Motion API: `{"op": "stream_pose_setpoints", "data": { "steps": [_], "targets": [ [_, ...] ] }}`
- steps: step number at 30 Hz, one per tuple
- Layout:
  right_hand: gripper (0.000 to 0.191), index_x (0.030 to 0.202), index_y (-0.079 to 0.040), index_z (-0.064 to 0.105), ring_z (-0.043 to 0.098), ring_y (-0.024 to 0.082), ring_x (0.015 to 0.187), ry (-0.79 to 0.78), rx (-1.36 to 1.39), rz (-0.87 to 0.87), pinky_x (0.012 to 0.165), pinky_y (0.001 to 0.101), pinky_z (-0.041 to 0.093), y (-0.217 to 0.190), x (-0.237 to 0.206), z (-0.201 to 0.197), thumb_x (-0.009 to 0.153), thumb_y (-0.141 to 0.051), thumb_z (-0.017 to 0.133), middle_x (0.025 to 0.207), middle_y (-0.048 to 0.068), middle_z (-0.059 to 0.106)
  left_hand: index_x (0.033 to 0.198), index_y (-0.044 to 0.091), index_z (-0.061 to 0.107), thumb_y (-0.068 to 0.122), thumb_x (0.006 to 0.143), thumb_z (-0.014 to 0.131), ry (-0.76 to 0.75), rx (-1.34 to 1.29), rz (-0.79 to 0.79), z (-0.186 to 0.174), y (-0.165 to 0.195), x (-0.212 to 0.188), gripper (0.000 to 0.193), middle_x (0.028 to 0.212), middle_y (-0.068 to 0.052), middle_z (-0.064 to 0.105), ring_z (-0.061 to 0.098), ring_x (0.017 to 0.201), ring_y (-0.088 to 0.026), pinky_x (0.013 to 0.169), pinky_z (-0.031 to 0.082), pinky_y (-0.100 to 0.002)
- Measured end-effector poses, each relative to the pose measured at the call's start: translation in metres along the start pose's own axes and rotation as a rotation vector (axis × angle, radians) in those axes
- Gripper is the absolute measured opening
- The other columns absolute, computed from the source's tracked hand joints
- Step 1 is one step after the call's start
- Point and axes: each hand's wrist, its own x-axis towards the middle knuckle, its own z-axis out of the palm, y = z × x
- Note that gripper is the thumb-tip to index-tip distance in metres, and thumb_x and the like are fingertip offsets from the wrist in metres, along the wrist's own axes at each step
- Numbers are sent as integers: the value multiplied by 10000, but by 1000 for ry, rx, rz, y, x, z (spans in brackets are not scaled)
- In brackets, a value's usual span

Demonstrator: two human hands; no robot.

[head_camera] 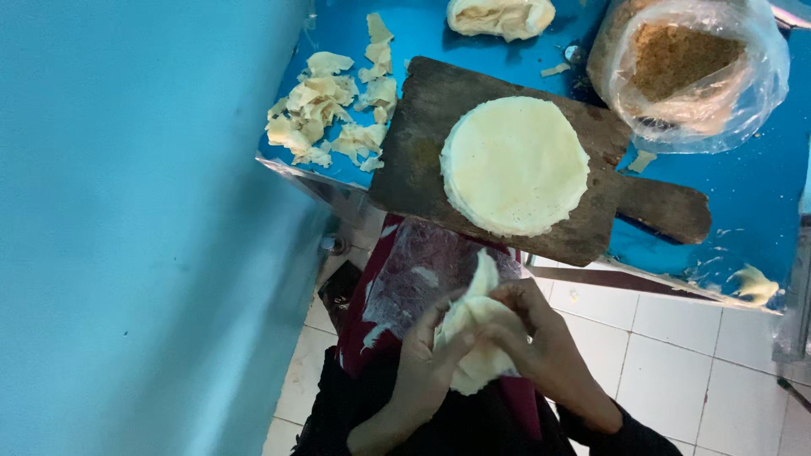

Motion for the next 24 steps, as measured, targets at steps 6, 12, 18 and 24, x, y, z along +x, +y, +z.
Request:
{"op": "stream_pose_setpoints", "data": {
  "steps": [6,12,18,24],
  "targets": [
    [155,1032,-4,661,634,109,892,101,66,-84,775,275,528,16,11,-20,912,-78,727,946,42,682,1390,-51,584,161,983,635,-20,-33,115,-5,-8,-2,462,1146,-128,731,696,1019,-142,894,579,-288],
    [195,1047,-58,597,635,130,853,62,270,39,739,291,551,13,8,-20,890,-97,707,915,26,672,1314,-47,604,174,976,620,6,-117,62,-8,-10,-1,404,1043,-132,748,739,898,-155,805,612,-308],
    [274,1007,-47,670,683,152,797,85,88,176,695,314,577,4,9,-13,773,-93,806,885,46,713,1305,-57,627,155,982,625,-25,-79,91,-8,-10,-4,386,1087,-126,739,715,950,-140,857,592,-303],
    [192,998,-53,697,669,127,733,117,156,92,648,284,549,3,9,-25,840,-127,778,827,39,705,1249,-64,635,145,970,627,14,-193,78,-13,-13,-6,349,1072,-144,747,732,947,-170,859,604,-324]
  ]
}}
